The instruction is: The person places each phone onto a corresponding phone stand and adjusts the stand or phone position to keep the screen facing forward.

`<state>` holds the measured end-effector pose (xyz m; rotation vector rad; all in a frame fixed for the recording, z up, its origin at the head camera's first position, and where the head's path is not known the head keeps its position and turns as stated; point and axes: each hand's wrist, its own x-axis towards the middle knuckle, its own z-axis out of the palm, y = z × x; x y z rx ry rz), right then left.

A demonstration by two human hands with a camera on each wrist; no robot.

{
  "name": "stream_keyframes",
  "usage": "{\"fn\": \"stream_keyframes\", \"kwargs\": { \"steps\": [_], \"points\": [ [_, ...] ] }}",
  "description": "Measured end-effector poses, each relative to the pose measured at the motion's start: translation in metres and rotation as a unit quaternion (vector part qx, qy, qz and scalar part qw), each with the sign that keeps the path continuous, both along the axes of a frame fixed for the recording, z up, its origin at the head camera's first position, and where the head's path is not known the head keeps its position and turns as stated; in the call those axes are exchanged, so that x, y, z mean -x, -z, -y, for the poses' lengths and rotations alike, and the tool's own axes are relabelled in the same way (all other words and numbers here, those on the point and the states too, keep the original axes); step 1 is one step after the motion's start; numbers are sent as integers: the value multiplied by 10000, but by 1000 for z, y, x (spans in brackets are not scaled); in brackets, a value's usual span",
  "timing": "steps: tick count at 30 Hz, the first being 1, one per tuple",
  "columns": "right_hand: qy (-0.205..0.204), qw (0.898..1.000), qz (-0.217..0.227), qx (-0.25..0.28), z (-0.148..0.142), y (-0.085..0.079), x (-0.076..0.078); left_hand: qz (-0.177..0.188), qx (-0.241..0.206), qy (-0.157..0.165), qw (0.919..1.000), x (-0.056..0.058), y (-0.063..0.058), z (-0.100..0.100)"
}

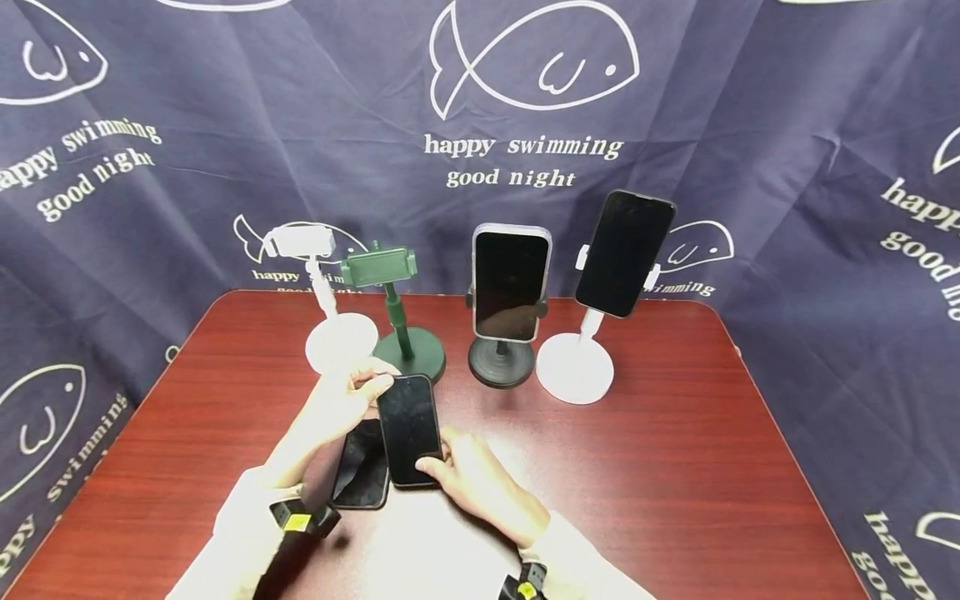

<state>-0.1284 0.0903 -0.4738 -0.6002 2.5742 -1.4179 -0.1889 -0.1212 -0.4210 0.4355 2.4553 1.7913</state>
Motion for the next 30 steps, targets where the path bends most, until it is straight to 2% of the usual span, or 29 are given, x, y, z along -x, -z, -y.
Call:
{"fn": "stream_keyframes", "kwargs": {
  "steps": [4, 7, 12, 18, 30],
  "points": [
    [21, 9960, 610, 649, 0, -4, 0, 118, -290, 97, 9995, 0, -1, 2],
    [84, 9945, 683, 785, 0, -5, 2, -53, -392, 142, 9991, 2, 3, 3],
    [202, 9936, 540, 970, -3, -9, 4, -373, -175, 31, 9991, 3, 1, 0],
    [335, 9940, 66, 1040, -4, -13, 5, -548, -135, 67, 9984, 2, -1, -1],
    [435, 9924, -162, 1136, -6, -19, 3, -293, 53, 243, 9993, 0, 0, -4]
  ]
}}
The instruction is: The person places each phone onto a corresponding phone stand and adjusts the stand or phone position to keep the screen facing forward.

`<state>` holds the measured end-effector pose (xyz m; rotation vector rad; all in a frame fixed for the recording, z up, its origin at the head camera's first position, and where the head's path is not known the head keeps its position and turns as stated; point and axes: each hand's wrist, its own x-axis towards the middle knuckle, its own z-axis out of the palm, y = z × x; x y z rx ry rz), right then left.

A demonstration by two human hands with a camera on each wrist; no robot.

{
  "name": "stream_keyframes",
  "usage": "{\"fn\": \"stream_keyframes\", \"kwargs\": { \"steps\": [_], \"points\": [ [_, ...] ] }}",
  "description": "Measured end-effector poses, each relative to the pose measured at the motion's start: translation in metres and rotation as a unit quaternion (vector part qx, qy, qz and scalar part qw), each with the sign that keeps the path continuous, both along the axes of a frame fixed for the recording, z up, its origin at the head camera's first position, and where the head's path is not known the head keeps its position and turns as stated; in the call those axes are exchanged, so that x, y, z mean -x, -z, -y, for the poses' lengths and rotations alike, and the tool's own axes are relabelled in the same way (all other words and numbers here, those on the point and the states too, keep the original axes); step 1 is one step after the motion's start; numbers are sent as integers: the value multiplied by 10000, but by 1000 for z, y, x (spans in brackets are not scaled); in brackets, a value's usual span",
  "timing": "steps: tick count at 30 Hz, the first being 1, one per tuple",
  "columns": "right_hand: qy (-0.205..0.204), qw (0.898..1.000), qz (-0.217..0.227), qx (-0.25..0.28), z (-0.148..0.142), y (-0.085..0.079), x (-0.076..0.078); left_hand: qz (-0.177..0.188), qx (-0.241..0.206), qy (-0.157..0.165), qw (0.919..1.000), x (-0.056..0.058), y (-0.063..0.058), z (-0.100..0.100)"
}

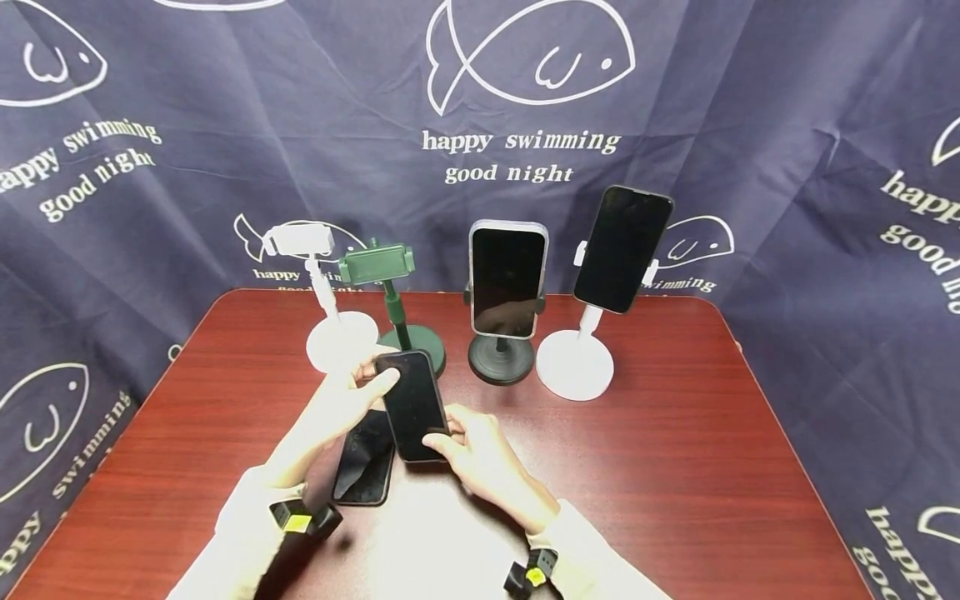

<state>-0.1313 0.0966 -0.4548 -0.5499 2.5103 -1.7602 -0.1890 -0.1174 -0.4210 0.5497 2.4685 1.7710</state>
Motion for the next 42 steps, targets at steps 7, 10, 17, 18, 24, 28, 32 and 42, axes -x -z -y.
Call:
{"fn": "stream_keyframes", "kwargs": {
  "steps": [7, 10, 17, 18, 24, 28, 32, 42],
  "points": [
    [155, 9993, 148, 304, -1, 1, 3, 483, -342, 430, 9973, -1, 1, -2],
    [210, 9977, 267, 588, -1, -3, 3, 612, -485, 701, 9945, -2, 3, -4],
    [323, 9942, 156, 1015, -4, -29, -3, 401, -5, 1026, 9939, -5, 8, -7],
    [329, 9939, 136, 1048, -4, -34, -4, 367, 46, 1016, 9941, -5, 8, -7],
    [395, 9942, 160, 990, -6, -43, -6, 251, 37, 870, 9959, -8, 6, -10],
    [421, 9950, 66, 898, -7, -44, -6, 273, -155, 717, 9969, -9, 5, -13],
    [534, 9951, -75, 824, -9, -48, -6, 263, -321, 607, 9973, -10, 4, -15],
    [807, 9934, -336, 748, -22, -23, 8, 116, -93, 404, 9991, -17, -8, -18]
  ]
}}
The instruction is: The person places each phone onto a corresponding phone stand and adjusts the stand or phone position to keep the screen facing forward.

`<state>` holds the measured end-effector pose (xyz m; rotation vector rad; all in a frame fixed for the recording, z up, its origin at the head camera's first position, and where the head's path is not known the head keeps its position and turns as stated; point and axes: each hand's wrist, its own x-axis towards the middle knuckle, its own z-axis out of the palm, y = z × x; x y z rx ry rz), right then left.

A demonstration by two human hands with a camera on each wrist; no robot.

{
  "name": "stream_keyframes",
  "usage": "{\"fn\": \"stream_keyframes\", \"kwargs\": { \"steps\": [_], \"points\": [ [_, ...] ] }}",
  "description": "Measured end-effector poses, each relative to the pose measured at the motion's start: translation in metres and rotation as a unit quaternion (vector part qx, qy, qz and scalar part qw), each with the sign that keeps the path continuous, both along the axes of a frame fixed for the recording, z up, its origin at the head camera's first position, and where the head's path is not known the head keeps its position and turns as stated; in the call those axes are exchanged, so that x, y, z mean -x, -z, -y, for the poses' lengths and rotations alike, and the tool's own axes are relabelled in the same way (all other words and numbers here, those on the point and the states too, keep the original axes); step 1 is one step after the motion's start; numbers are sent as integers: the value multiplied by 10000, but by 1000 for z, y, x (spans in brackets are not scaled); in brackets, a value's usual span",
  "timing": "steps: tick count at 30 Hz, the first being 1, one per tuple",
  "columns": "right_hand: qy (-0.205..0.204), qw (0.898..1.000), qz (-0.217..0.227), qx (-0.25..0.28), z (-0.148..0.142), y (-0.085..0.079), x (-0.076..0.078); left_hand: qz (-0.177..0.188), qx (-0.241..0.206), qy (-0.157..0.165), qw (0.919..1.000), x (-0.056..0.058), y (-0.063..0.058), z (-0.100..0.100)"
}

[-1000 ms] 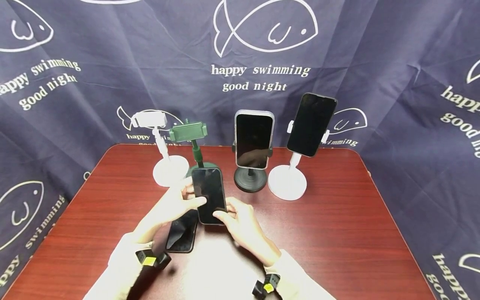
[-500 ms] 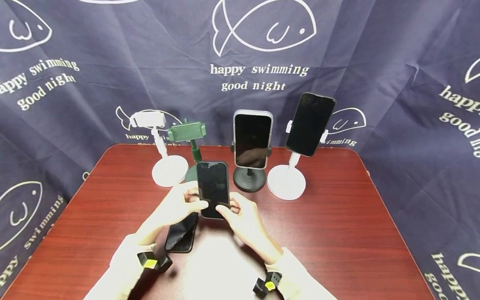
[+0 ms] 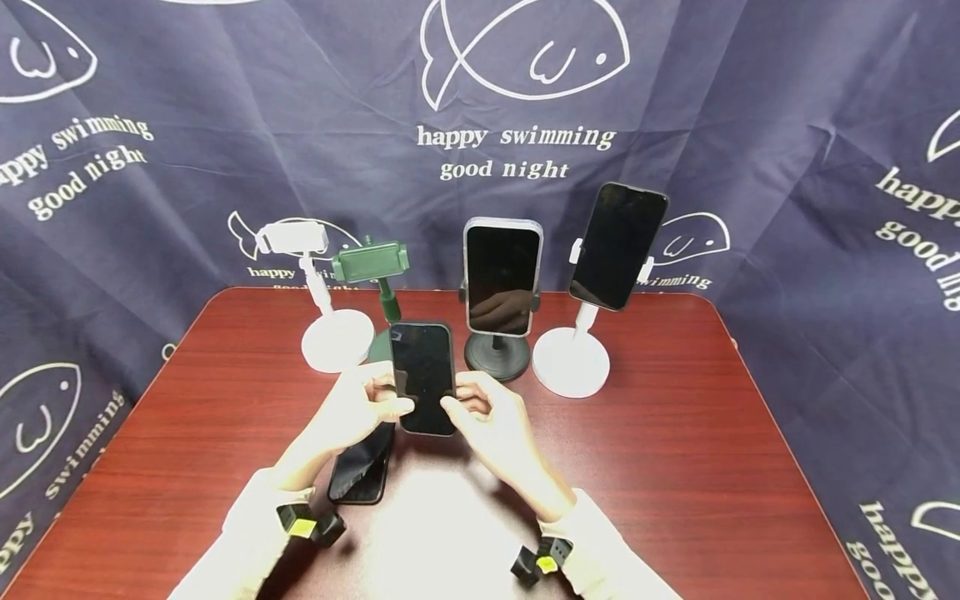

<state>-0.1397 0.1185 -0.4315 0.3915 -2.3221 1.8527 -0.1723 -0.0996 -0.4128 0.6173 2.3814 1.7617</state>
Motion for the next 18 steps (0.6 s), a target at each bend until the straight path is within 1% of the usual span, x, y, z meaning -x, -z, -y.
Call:
{"fn": "stream_keyframes", "kwargs": {
  "steps": [1, 4, 8, 14, 16, 18],
  "points": [
    [6, 10000, -22, -5, 0, 0, 0, 11, 31, -26, 10000, 0, 0, 0],
    [-63, 9999, 4, 79, -1, 0, 2, 18, 89, -58, 9999, 6, 12, 2],
    [-132, 9999, 30, 79, -3, -2, 2, -39, 62, -11, 10000, 9, 18, 4],
    [-122, 9998, 23, -124, -4, -1, 2, -338, 103, 22, 9994, 8, 20, 4],
    [-176, 9997, 8, -191, -4, 0, 2, -328, 127, -2, 9994, 8, 19, 4],
    [-240, 9995, 6, -223, -4, 0, 1, -239, 109, -50, 9996, 7, 18, 4]
  ]
}}
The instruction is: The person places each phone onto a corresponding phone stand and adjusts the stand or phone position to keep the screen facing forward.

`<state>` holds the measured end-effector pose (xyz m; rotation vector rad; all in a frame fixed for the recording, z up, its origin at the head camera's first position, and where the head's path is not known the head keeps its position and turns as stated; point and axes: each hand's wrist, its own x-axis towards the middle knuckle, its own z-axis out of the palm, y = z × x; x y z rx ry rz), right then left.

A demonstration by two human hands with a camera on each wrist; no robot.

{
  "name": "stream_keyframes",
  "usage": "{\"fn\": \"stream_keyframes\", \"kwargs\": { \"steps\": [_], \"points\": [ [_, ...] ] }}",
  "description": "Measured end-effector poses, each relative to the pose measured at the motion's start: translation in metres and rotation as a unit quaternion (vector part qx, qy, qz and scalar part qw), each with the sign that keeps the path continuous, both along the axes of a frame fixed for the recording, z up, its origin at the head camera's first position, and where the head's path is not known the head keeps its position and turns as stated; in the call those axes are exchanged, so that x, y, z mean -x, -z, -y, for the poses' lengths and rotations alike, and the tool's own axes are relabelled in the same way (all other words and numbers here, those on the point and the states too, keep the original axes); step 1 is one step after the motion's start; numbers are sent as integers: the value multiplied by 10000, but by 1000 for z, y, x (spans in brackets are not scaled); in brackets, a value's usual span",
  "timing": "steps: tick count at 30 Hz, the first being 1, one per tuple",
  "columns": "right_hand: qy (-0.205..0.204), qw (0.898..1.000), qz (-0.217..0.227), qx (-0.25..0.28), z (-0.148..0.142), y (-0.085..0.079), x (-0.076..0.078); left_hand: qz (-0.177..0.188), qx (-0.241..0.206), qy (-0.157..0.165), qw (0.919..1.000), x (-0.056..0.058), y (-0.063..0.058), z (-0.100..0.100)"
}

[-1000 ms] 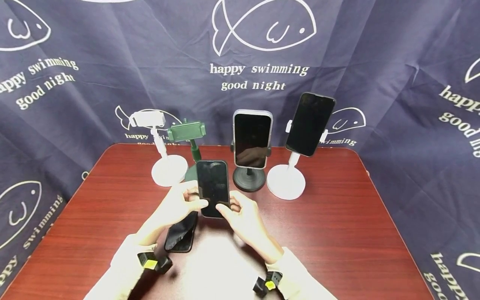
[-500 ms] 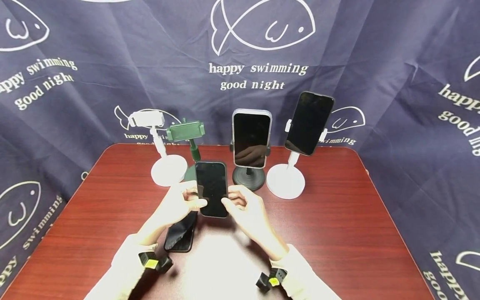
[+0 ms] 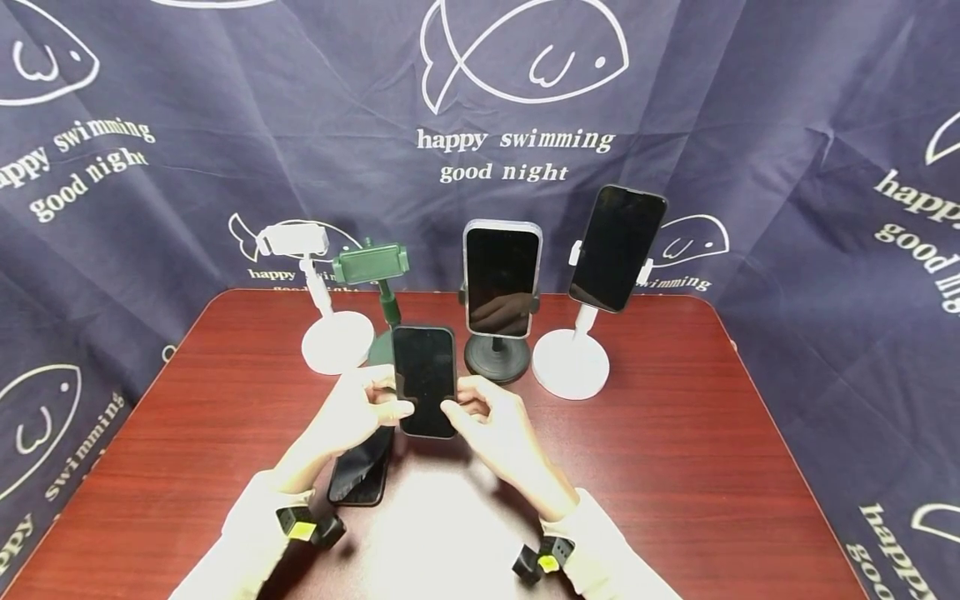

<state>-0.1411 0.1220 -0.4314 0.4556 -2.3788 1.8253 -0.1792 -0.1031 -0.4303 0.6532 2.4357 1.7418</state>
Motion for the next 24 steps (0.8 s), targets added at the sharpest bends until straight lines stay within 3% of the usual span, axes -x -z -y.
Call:
{"fn": "stream_keyframes", "kwargs": {
  "steps": [8, 14, 24],
  "points": [
    [-157, 9998, 77, -95, 3, -1, -2, 18, 58, -150, 9999, -3, -6, 0],
    [-204, 9997, 82, -140, 2, -3, -4, -23, -37, -81, 10000, -4, -10, 1],
    [152, 9980, -504, -348, 3, -10, -6, -264, 188, -238, 9992, -4, -26, 2]
  ]
}}
